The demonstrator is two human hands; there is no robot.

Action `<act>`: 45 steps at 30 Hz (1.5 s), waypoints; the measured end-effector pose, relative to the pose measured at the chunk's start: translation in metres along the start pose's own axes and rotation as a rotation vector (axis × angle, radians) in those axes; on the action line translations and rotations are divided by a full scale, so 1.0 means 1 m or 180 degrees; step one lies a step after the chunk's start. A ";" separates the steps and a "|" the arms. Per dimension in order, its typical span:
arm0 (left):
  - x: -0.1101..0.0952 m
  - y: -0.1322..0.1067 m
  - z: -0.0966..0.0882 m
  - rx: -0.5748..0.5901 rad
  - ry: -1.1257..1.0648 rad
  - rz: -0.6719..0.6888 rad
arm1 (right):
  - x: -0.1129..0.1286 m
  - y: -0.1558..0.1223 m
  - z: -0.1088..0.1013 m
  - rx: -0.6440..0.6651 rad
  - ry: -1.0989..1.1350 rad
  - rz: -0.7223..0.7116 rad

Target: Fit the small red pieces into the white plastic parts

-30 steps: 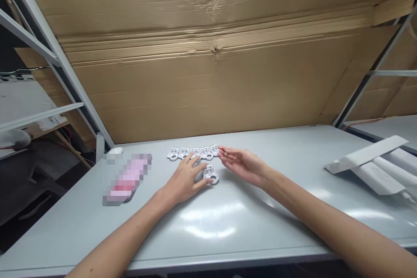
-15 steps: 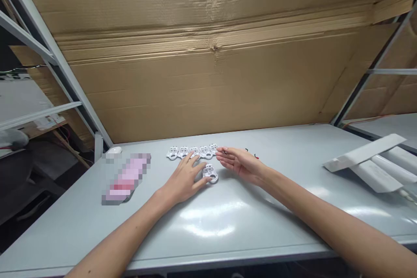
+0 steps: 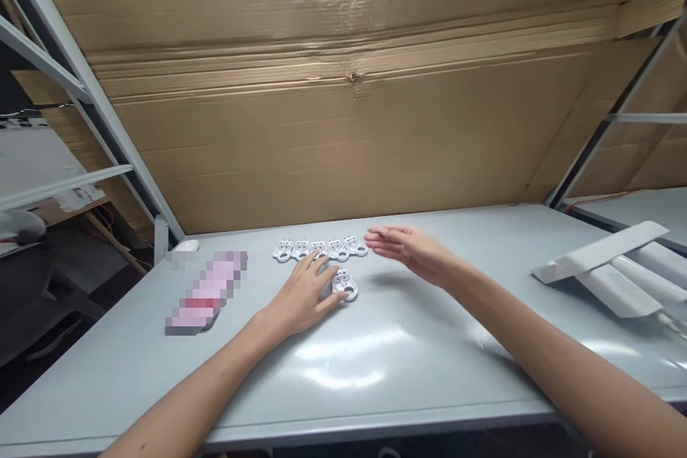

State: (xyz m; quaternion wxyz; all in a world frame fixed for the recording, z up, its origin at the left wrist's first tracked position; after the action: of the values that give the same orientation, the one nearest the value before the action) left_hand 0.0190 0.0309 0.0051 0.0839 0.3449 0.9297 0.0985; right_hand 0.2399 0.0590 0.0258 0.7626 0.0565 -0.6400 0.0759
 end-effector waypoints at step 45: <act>0.038 0.004 -0.008 -0.0019 0.0771 -0.1615 | -0.014 -0.001 0.003 0.0497 -0.3605 -0.1927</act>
State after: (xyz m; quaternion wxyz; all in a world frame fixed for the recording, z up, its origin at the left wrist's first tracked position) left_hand -0.0091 0.0577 0.0103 -0.0049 0.0866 0.9893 0.1176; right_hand 0.2354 0.0566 0.0128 0.2882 0.3211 -0.8915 -0.1378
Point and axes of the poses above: each hand's wrist, its own y-axis towards the middle knuckle, its own z-axis out of the palm, x = y × z, the point moved 4 cm from there along y, towards the middle knuckle, and after that the axes turned 2 degrees about y, right-handed, at the moved point
